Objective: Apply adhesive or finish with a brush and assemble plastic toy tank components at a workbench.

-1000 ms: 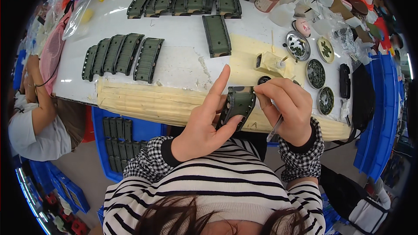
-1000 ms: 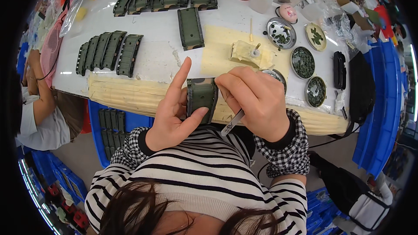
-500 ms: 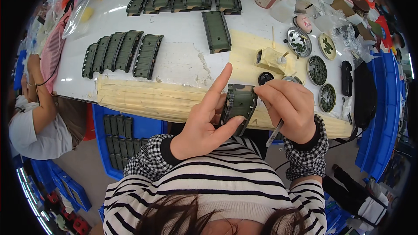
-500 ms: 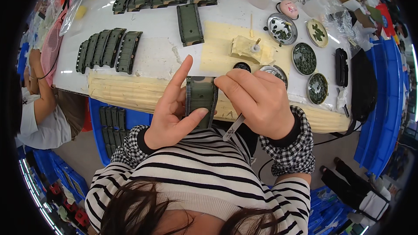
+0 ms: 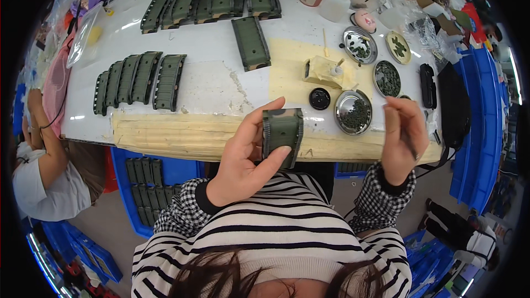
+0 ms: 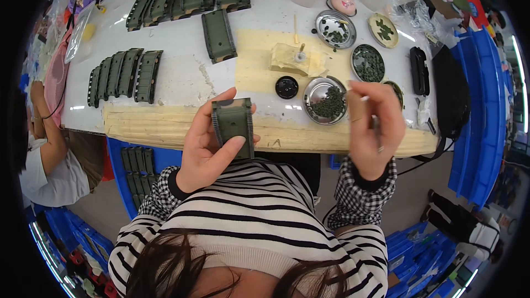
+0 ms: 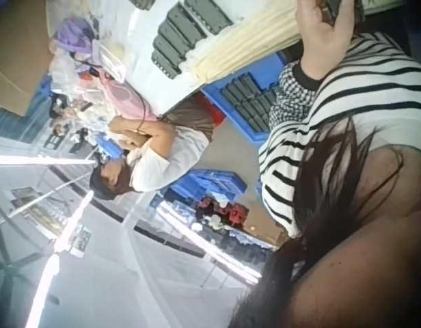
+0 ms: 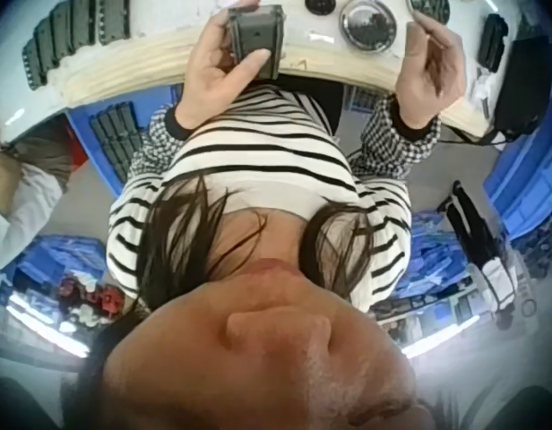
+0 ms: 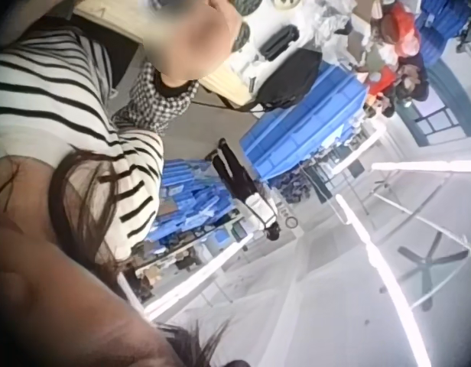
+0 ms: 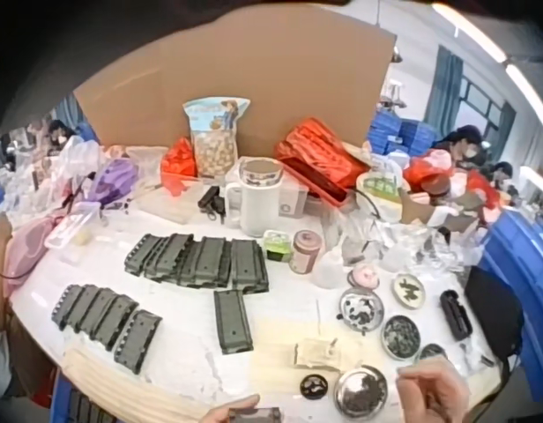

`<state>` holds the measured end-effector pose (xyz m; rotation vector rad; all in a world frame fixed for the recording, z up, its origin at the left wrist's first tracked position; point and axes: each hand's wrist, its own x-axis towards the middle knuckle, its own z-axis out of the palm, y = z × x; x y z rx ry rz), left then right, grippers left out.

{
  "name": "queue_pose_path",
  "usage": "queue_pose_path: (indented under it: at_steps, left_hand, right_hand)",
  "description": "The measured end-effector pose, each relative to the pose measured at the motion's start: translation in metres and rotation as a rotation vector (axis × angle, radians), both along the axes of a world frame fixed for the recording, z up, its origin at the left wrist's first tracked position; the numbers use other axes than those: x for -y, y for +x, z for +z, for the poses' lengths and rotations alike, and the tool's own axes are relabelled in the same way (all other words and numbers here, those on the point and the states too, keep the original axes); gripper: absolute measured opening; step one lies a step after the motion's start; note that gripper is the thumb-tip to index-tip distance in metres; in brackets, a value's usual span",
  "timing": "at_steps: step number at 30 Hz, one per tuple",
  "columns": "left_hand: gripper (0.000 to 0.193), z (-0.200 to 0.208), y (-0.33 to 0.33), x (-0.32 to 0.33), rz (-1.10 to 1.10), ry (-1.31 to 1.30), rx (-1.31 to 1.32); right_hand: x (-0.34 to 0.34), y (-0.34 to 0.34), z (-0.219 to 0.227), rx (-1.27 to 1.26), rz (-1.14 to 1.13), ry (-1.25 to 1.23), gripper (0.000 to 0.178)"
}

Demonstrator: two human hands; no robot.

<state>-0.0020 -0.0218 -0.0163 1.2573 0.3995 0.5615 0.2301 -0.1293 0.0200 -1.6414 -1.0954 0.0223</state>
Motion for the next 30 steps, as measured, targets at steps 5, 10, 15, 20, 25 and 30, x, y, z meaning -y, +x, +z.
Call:
queue_pose_path:
  at_steps: [5, 10, 15, 20, 25, 30]
  left_hand:
    - [0.050, 0.003, 0.007, -0.001, -0.011, -0.147, 0.009]
    - [0.048, 0.007, 0.015, -0.002, -0.017, -0.225, 0.020]
    - [0.047, 0.006, 0.012, -0.001, -0.003, -0.227, -0.002]
    - [0.053, 0.005, 0.010, -0.002, -0.003, -0.220, -0.007]
    - [0.069, 0.009, 0.017, 0.002, 0.093, -0.185, 0.071]
    - [0.049, 0.008, 0.017, 0.003, 0.032, -0.153, 0.047]
  right_hand:
    - [0.050, 0.069, -0.002, 0.220, -0.322, -0.408, 0.008]
    - [0.056, 0.091, -0.007, 0.230, -0.226, -0.622, 0.009]
    - [0.050, 0.100, -0.013, 0.119, -0.145, -0.681, 0.012]
    - [0.051, 0.111, -0.018, 0.145, -0.076, -0.720, 0.009]
    - [0.060, 0.110, -0.010, 0.048, -0.182, -0.495, 0.004]
    - [0.061, 0.095, -0.007, 0.161, -0.180, -0.463, 0.008]
